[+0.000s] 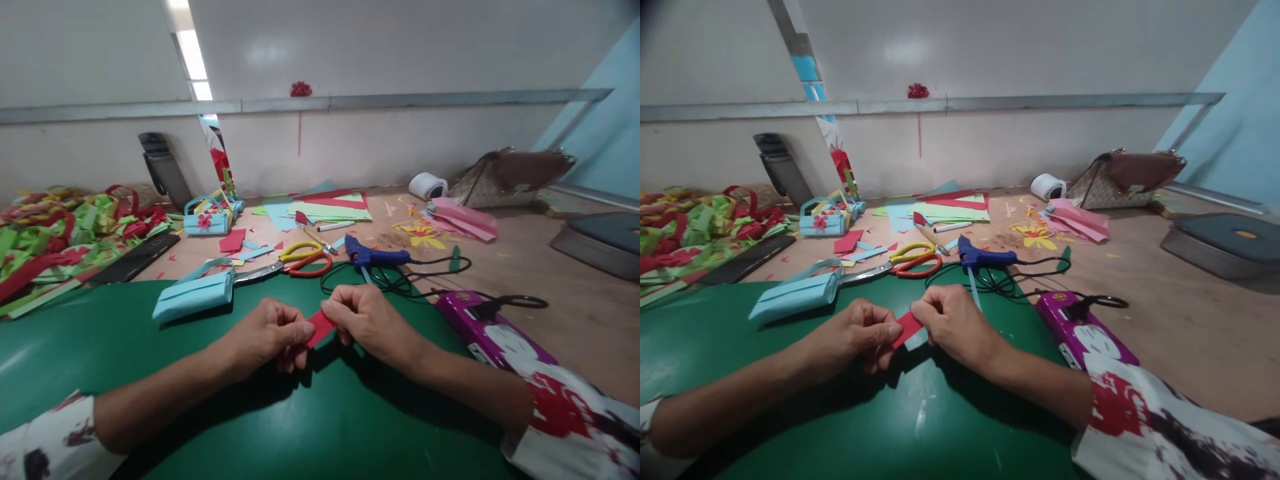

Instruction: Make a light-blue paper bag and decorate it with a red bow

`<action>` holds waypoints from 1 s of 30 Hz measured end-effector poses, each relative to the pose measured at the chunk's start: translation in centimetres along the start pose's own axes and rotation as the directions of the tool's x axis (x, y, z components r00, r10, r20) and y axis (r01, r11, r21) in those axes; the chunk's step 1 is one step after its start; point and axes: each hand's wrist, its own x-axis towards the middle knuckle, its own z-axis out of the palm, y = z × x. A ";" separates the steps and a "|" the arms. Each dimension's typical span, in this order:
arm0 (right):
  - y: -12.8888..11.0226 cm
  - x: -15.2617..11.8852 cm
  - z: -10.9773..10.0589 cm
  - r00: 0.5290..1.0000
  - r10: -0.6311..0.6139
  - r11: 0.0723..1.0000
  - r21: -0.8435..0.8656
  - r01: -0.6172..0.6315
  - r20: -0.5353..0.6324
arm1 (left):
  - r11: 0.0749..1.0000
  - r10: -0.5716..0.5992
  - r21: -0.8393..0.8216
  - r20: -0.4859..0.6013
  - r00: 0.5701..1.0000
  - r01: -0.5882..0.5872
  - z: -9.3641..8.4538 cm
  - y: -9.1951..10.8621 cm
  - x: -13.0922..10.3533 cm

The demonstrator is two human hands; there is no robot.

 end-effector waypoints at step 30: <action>2.0 -0.6 -1.1 0.370 -0.925 0.261 -0.570 0.779 0.082 | 0.938 0.202 -0.258 -0.135 0.970 -0.231 2.2 -0.3 0.3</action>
